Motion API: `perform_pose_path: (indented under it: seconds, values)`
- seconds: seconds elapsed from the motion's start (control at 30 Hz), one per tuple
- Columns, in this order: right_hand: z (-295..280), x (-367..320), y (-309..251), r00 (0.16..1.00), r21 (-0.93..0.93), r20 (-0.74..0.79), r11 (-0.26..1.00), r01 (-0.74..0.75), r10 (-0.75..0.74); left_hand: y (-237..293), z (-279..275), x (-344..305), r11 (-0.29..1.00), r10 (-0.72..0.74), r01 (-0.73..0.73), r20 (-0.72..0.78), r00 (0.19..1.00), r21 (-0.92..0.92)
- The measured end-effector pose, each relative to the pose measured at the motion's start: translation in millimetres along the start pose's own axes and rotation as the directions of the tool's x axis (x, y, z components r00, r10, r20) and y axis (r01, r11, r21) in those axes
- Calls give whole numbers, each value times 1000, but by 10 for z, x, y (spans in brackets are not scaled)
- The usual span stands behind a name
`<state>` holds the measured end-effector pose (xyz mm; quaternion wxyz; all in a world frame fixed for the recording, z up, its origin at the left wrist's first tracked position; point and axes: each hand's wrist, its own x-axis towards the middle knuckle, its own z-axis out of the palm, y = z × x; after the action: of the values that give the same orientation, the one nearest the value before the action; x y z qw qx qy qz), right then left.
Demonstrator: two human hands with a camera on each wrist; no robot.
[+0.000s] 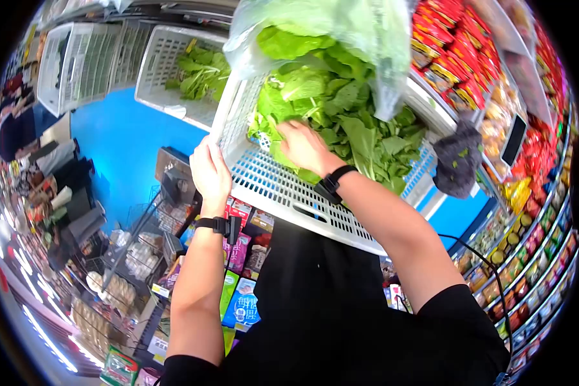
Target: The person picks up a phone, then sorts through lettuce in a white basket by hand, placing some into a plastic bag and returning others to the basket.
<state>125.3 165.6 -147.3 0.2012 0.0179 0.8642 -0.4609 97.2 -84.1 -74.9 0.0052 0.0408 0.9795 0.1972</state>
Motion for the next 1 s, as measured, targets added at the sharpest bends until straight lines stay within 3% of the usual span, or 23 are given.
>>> perform_pose_path:
  seconds: [0.07,0.1,0.2,0.23,0.3,0.37,0.43,0.5,0.57,0.6,0.67,0.7,0.77,0.83,0.9,1.0]
  values:
    - [241,312,42,943,-245,-190,944,223,-272,13,18,11,1000,-22,21,-27,999,-23]
    - [309,422,102,945,-244,-171,941,235,-280,12,21,0,999,-43,42,-32,999,-20]
    - [385,575,271,944,-365,255,883,296,-211,4,20,-10,994,-72,69,-34,997,-80]
    - [372,532,254,936,-351,343,914,205,-78,8,25,-25,989,-109,105,-37,993,-99]
    - [307,282,315,937,-288,347,955,76,30,-1,18,-37,985,-122,116,-45,991,-129]
    - [-132,-75,213,936,-295,301,915,274,-183,-49,33,-31,981,-131,121,-58,990,-151]
    - [-522,-440,231,960,-227,142,936,269,-242,-76,29,-49,978,-135,122,-71,988,-172]
    - [-987,-698,188,988,-206,130,972,114,-88,-77,31,-58,975,-127,109,-81,989,-194]
    - [-1291,-874,189,996,-290,-85,957,-11,-14,-72,25,-55,972,-141,122,-79,987,-200]
    - [-1373,-847,46,997,-295,-81,956,-7,-17,-69,22,-57,972,-147,130,-74,986,-198]
    - [-1437,-739,-255,926,-758,-254,653,-11,-280,-75,21,-53,972,-145,127,-81,986,-197]
    - [-1355,-668,-301,925,-758,-252,652,-6,-284,-77,19,-57,974,-137,119,-82,987,-194]
    - [-1110,-402,-376,908,-614,-217,773,158,-358,-80,26,-66,973,-141,123,-83,987,-193]
    - [-553,-95,-238,972,-256,-88,948,190,-218,-81,33,-71,974,-142,125,-83,986,-191]
    - [56,303,-205,980,-119,78,974,194,-185,-78,39,-68,977,-135,117,-93,986,-180]
    - [870,810,-80,977,-135,195,984,112,-85,-101,50,-65,979,-130,115,-82,988,-171]
